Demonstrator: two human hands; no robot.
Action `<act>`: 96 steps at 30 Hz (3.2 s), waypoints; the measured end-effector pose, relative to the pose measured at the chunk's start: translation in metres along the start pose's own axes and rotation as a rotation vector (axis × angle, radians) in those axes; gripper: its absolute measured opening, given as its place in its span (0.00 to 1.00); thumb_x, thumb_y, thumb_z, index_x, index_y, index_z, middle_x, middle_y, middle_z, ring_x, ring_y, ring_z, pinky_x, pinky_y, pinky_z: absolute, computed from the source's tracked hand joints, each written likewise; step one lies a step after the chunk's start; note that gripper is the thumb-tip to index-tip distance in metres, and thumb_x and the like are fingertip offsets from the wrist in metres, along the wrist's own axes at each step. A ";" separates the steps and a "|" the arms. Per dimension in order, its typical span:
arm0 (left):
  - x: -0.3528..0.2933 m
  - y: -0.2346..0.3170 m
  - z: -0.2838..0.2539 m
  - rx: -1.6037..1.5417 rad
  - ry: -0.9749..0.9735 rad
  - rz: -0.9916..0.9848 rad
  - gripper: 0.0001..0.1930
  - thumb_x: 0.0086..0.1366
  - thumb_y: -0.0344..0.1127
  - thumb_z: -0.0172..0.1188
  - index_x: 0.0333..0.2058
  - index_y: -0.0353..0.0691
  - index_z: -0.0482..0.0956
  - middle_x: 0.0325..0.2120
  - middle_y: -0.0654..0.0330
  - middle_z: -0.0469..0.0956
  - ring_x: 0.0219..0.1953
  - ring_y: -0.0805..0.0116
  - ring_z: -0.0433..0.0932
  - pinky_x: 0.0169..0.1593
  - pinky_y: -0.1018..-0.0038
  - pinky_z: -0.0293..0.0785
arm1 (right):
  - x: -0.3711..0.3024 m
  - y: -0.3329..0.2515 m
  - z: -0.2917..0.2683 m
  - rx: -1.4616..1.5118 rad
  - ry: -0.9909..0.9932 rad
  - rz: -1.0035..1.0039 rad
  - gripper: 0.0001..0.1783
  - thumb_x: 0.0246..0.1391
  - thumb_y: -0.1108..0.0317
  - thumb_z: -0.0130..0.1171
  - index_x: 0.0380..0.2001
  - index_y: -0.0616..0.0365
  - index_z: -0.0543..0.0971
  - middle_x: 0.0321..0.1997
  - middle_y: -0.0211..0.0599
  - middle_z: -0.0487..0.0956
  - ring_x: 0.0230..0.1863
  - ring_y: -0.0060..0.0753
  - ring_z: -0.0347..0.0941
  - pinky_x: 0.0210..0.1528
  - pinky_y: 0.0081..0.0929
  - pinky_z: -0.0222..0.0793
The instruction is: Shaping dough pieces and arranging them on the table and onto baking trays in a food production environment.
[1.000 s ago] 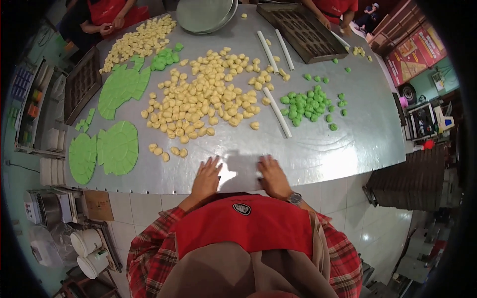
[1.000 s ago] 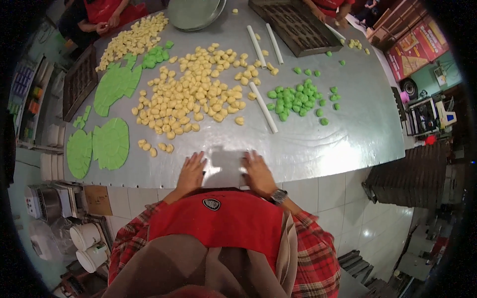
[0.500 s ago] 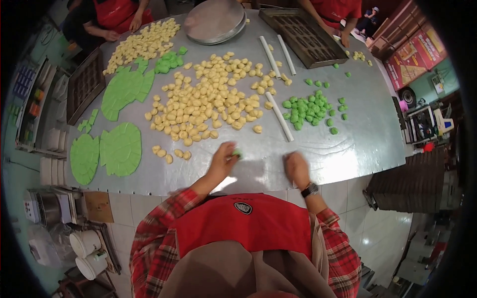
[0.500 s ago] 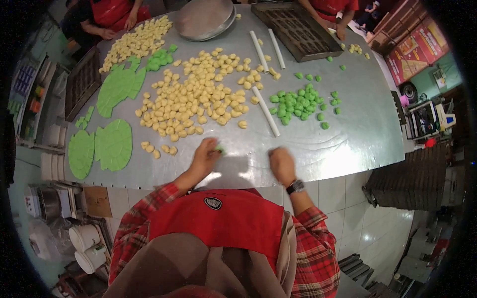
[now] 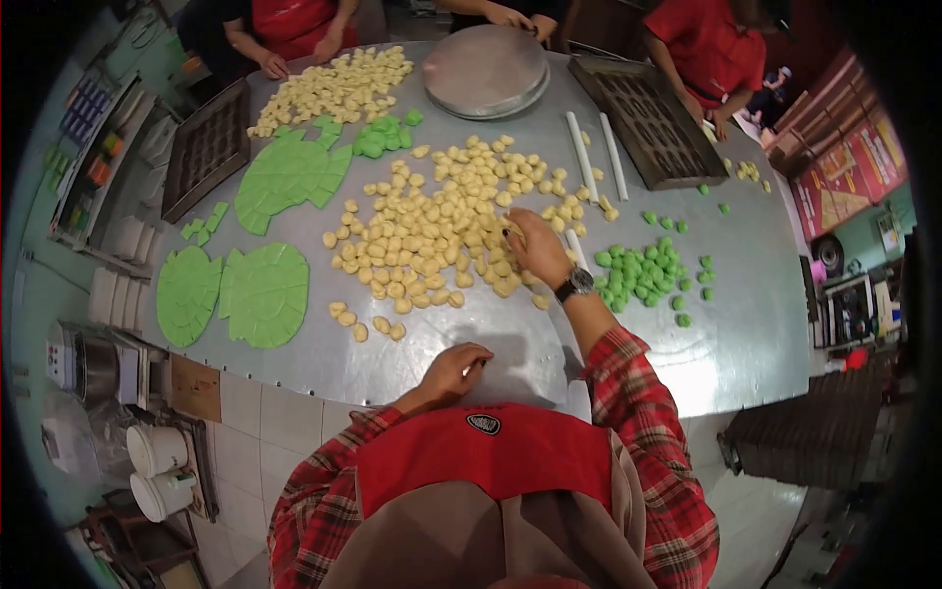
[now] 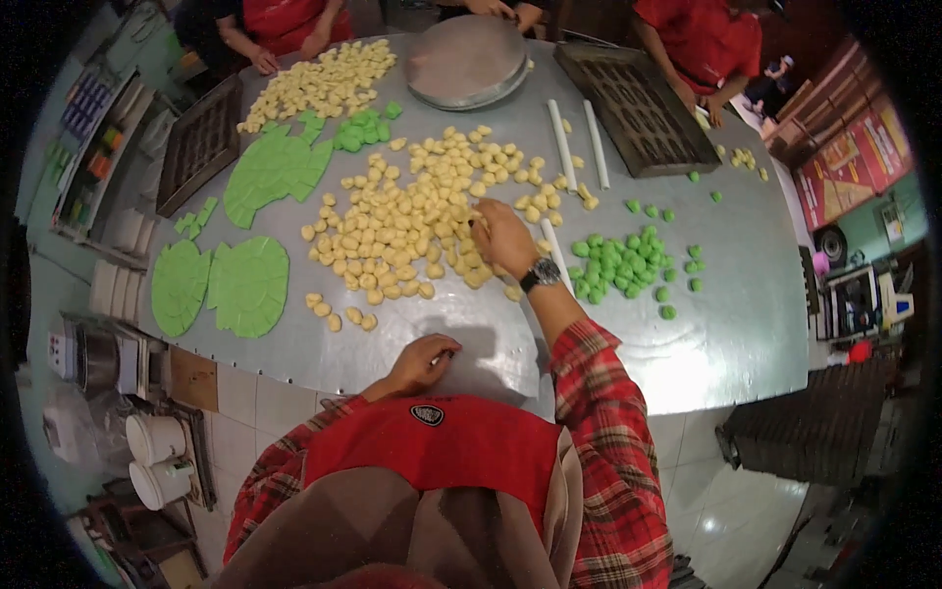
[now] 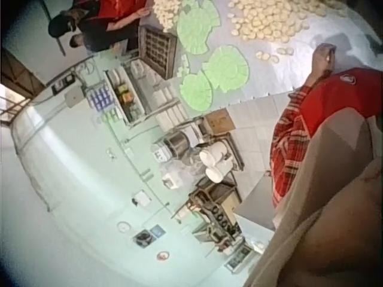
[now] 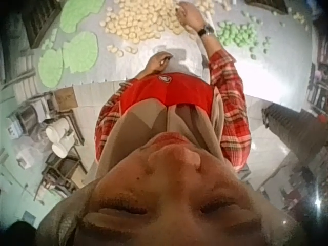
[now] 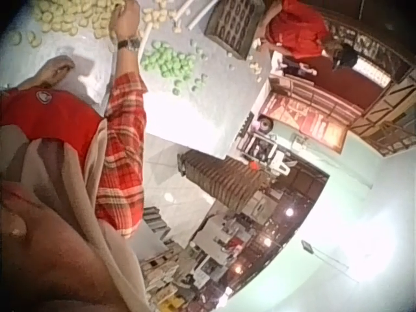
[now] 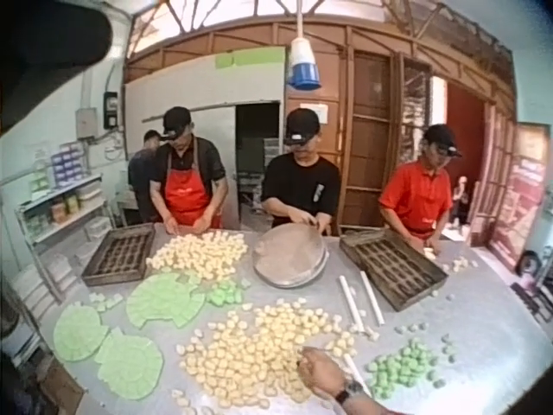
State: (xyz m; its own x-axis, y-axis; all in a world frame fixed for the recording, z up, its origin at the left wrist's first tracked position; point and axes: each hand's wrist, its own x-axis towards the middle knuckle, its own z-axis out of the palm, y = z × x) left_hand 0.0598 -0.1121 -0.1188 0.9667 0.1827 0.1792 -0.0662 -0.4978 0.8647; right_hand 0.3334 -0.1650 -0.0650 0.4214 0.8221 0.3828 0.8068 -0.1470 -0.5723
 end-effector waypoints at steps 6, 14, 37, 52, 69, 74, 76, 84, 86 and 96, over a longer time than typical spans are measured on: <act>0.001 0.001 -0.003 -0.018 0.084 0.065 0.09 0.54 0.22 0.56 0.35 0.38 0.76 0.31 0.53 0.77 0.35 0.53 0.77 0.39 0.64 0.74 | 0.054 0.004 0.041 -0.201 -0.221 0.611 0.29 0.49 0.47 0.57 0.37 0.67 0.74 0.41 0.58 0.76 0.49 0.50 0.71 0.48 0.44 0.68; 0.013 -0.001 -0.002 0.035 0.058 0.090 0.10 0.52 0.22 0.56 0.35 0.38 0.76 0.31 0.54 0.77 0.34 0.54 0.77 0.37 0.65 0.75 | 0.039 -0.017 0.060 -0.052 -0.090 0.435 0.32 0.45 0.44 0.61 0.44 0.61 0.73 0.36 0.50 0.76 0.44 0.52 0.73 0.41 0.43 0.71; 0.016 -0.003 0.008 0.037 0.032 0.010 0.13 0.50 0.20 0.54 0.36 0.39 0.78 0.33 0.53 0.79 0.37 0.57 0.78 0.43 0.69 0.74 | -0.087 0.022 -0.126 1.500 0.183 0.511 0.16 0.54 0.67 0.50 0.46 0.57 0.71 0.45 0.34 0.74 0.43 0.23 0.71 0.42 0.20 0.71; 0.004 -0.029 0.007 0.231 -0.190 -0.071 0.18 0.42 0.23 0.60 0.36 0.38 0.75 0.32 0.52 0.78 0.34 0.53 0.77 0.38 0.66 0.73 | -0.064 0.342 -0.445 -0.414 0.773 0.605 0.22 0.59 0.50 0.49 0.46 0.55 0.78 0.39 0.53 0.80 0.43 0.52 0.77 0.43 0.38 0.71; 0.026 0.000 0.006 0.196 -0.028 0.010 0.14 0.49 0.23 0.59 0.37 0.42 0.75 0.36 0.57 0.78 0.38 0.55 0.76 0.41 0.65 0.72 | -0.010 0.070 -0.029 0.099 -0.124 0.007 0.10 0.53 0.66 0.53 0.36 0.59 0.77 0.38 0.42 0.77 0.42 0.46 0.73 0.47 0.38 0.68; 0.023 0.000 0.004 0.174 -0.019 0.021 0.15 0.49 0.22 0.58 0.38 0.42 0.75 0.36 0.58 0.78 0.38 0.56 0.76 0.42 0.65 0.72 | -0.006 0.047 -0.009 -0.160 -0.025 -0.283 0.22 0.52 0.49 0.55 0.38 0.57 0.78 0.38 0.41 0.77 0.46 0.43 0.72 0.50 0.42 0.66; 0.021 -0.001 0.002 0.160 -0.021 0.045 0.15 0.49 0.22 0.58 0.38 0.42 0.75 0.36 0.58 0.78 0.38 0.57 0.76 0.42 0.65 0.73 | 0.006 0.028 -0.031 -0.210 -0.754 0.130 0.27 0.48 0.46 0.58 0.42 0.57 0.77 0.49 0.46 0.74 0.55 0.46 0.68 0.56 0.41 0.62; 0.018 -0.001 0.003 0.158 0.011 0.064 0.14 0.48 0.22 0.58 0.35 0.41 0.76 0.34 0.58 0.78 0.37 0.57 0.76 0.41 0.65 0.73 | -0.030 0.002 -0.014 -0.228 -0.412 -0.177 0.33 0.42 0.49 0.65 0.51 0.51 0.72 0.58 0.45 0.67 0.50 0.45 0.68 0.47 0.44 0.68; 0.020 0.003 0.005 0.161 0.005 0.082 0.14 0.47 0.22 0.58 0.35 0.41 0.76 0.34 0.57 0.78 0.37 0.57 0.76 0.41 0.65 0.73 | -0.027 -0.007 -0.018 -0.267 -0.552 -0.056 0.30 0.43 0.50 0.65 0.50 0.48 0.73 0.57 0.45 0.69 0.46 0.43 0.71 0.45 0.41 0.70; 0.026 0.014 0.008 0.149 0.040 0.056 0.12 0.48 0.21 0.56 0.33 0.39 0.77 0.33 0.55 0.78 0.36 0.56 0.77 0.40 0.66 0.74 | -0.086 0.028 -0.033 1.356 -0.455 0.760 0.12 0.58 0.63 0.53 0.42 0.58 0.73 0.38 0.28 0.75 0.39 0.19 0.71 0.41 0.17 0.69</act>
State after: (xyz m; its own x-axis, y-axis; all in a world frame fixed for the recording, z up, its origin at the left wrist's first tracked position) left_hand 0.0856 -0.1212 -0.1060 0.9516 0.1838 0.2464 -0.0792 -0.6278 0.7743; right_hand 0.3331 -0.2579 -0.0902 0.1812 0.9124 -0.3669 -0.5633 -0.2096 -0.7992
